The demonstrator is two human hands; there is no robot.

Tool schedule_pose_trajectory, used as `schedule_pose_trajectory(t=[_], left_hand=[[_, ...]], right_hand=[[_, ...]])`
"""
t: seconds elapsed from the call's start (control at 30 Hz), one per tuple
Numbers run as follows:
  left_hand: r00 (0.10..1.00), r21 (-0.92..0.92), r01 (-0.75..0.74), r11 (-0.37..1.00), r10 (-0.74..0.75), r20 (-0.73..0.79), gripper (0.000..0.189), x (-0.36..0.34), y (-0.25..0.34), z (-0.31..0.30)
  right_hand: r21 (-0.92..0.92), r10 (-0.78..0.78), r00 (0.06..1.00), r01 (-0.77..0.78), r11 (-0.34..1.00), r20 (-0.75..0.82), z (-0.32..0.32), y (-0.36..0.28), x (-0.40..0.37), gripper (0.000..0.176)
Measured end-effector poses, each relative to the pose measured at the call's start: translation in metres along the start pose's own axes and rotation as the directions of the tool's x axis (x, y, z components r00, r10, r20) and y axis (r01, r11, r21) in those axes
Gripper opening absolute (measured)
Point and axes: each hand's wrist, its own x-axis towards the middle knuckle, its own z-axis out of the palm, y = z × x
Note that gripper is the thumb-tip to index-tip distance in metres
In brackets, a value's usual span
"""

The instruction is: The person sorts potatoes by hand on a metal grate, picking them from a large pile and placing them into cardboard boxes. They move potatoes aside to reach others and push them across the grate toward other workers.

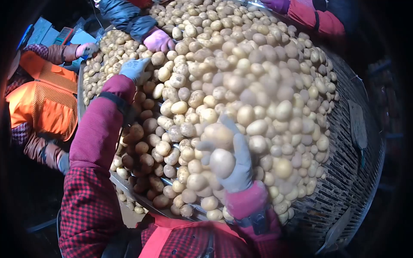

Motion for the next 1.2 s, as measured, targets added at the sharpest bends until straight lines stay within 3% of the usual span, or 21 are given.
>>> schedule_pose_trajectory(t=[0.13, 0.2, 0.27, 0.37, 0.4, 0.47, 0.5, 0.57, 0.6, 0.63, 0.7, 0.73, 0.77, 0.8, 0.83, 0.87, 0.9, 0.93, 1.07, 1.17, 1.2], left_hand=[[0.999, 0.018, -0.039, 0.999, 0.039, 0.013, 0.046, 0.004, 0.002, -0.005], [0.98, 0.034, 0.123, 0.992, -0.116, -0.161, 0.046, 0.01, 0.013, 0.016], [0.947, 0.013, 0.138, 0.99, -0.128, -0.295, 0.046, -0.004, 0.024, 0.025], [0.977, -0.225, 0.016, 0.974, -0.063, -0.202, 0.04, -0.039, 0.025, -0.004], [0.952, -0.46, 0.026, 0.888, -0.162, -0.259, 0.056, -0.043, 0.013, 0.017], [0.98, -0.788, 0.043, 0.614, -0.18, -0.087, 0.065, -0.062, 0.008, 0.02], [0.986, -0.927, -0.109, 0.358, -0.082, -0.147, 0.057, -0.069, 0.006, 0.035], [0.964, -0.947, -0.25, 0.203, -0.036, -0.263, 0.053, -0.107, 0.035, 0.012], [0.947, -0.942, -0.315, 0.117, -0.023, -0.32, 0.051, -0.127, 0.054, -0.002], [0.967, -0.967, -0.252, 0.034, -0.012, -0.253, 0.051, -0.144, 0.069, -0.013], [0.978, -0.971, -0.201, -0.131, 0.033, -0.207, 0.053, -0.166, 0.101, -0.018], [0.972, -0.955, -0.214, -0.207, 0.051, -0.229, 0.056, -0.175, 0.117, -0.018], [0.965, -0.955, -0.24, -0.174, 0.06, -0.253, 0.06, -0.187, 0.132, -0.017], [0.938, -0.942, -0.334, -0.033, 0.086, -0.335, 0.063, -0.198, 0.141, -0.018], [0.903, -0.899, -0.425, 0.104, 0.11, -0.415, 0.066, -0.208, 0.15, -0.019], [0.829, -0.763, -0.558, 0.326, 0.199, -0.522, 0.068, -0.215, 0.155, -0.023], [0.762, -0.67, -0.646, 0.366, 0.243, -0.601, 0.068, -0.215, 0.166, -0.019], [0.683, -0.565, -0.724, 0.394, 0.296, -0.668, 0.067, -0.214, 0.173, -0.016], [0.694, -0.454, -0.697, 0.555, 0.361, -0.623, 0.067, -0.222, 0.149, -0.02], [0.83, -0.429, -0.389, 0.815, 0.109, -0.546, 0.064, -0.207, 0.101, -0.006], [0.878, -0.398, -0.224, 0.889, 0.007, -0.478, 0.062, -0.204, 0.085, -0.006]], right_hand=[[-0.027, 0.001, 1.0, -0.002, 1.0, -0.029, 0.004, 0.0, 0.0, 0.073], [-0.012, -0.013, 1.0, 0.013, 1.0, 0.0, 0.0, 0.005, 0.001, 0.072], [-0.044, -0.026, 1.0, 0.026, 0.999, -0.002, 0.0, 0.001, 0.0, 0.071], [-0.056, -0.017, 1.0, 0.017, 0.998, -0.01, 0.006, -0.003, -0.002, 0.068], [-0.022, -0.022, 1.0, 0.021, 1.0, -0.005, 0.005, -0.002, -0.002, 0.068], [0.045, -0.034, 0.999, 0.034, 0.998, -0.001, 0.003, 0.001, -0.002, 0.068], [0.068, -0.039, 0.999, 0.038, 0.997, 0.014, 0.002, 0.001, -0.001, 0.066], [-0.282, -0.265, 0.964, 0.259, 0.924, 0.016, 0.003, 0.011, -0.005, 0.065], [-0.166, -0.187, 0.982, 0.182, 0.969, -0.014, 0.001, 0.009, -0.005, 0.062], [-0.044, -0.107, 0.993, 0.106, 0.993, -0.044, -0.001, 0.007, -0.005, 0.059], [0.198, -0.188, 0.972, 0.158, 0.967, 0.141, -0.013, 0.011, -0.006, 0.054], [0.339, -0.111, 0.987, 0.067, 0.938, 0.112, -0.013, 0.006, -0.006, 0.055], [0.475, -0.021, 0.994, -0.031, 0.879, 0.103, -0.011, 0.003, -0.004, 0.061], [0.188, -0.14, 0.988, 0.126, 0.974, 0.065, -0.015, 0.007, -0.004, 0.069], [-0.125, -0.257, 0.966, 0.258, 0.958, 0.025, -0.019, 0.011, -0.005, 0.078], [-0.541, -0.433, 0.889, 0.44, 0.717, 0.149, -0.027, 0.016, -0.009, 0.084], [-0.815, -0.587, 0.765, 0.503, 0.287, 0.265, -0.031, 0.019, -0.013, 0.089], [-0.775, -0.607, 0.744, 0.548, 0.313, 0.28, -0.035, 0.024, -0.01, 0.092], [-0.62, -0.615, 0.711, 0.662, 0.42, 0.342, -0.039, 0.032, -0.001, 0.102], [-0.497, -0.535, 0.789, 0.609, 0.618, 0.303, -0.041, 0.037, -0.002, 0.103], [-0.531, -0.526, 0.786, 0.612, 0.587, 0.325, -0.038, 0.033, -0.003, 0.104]])
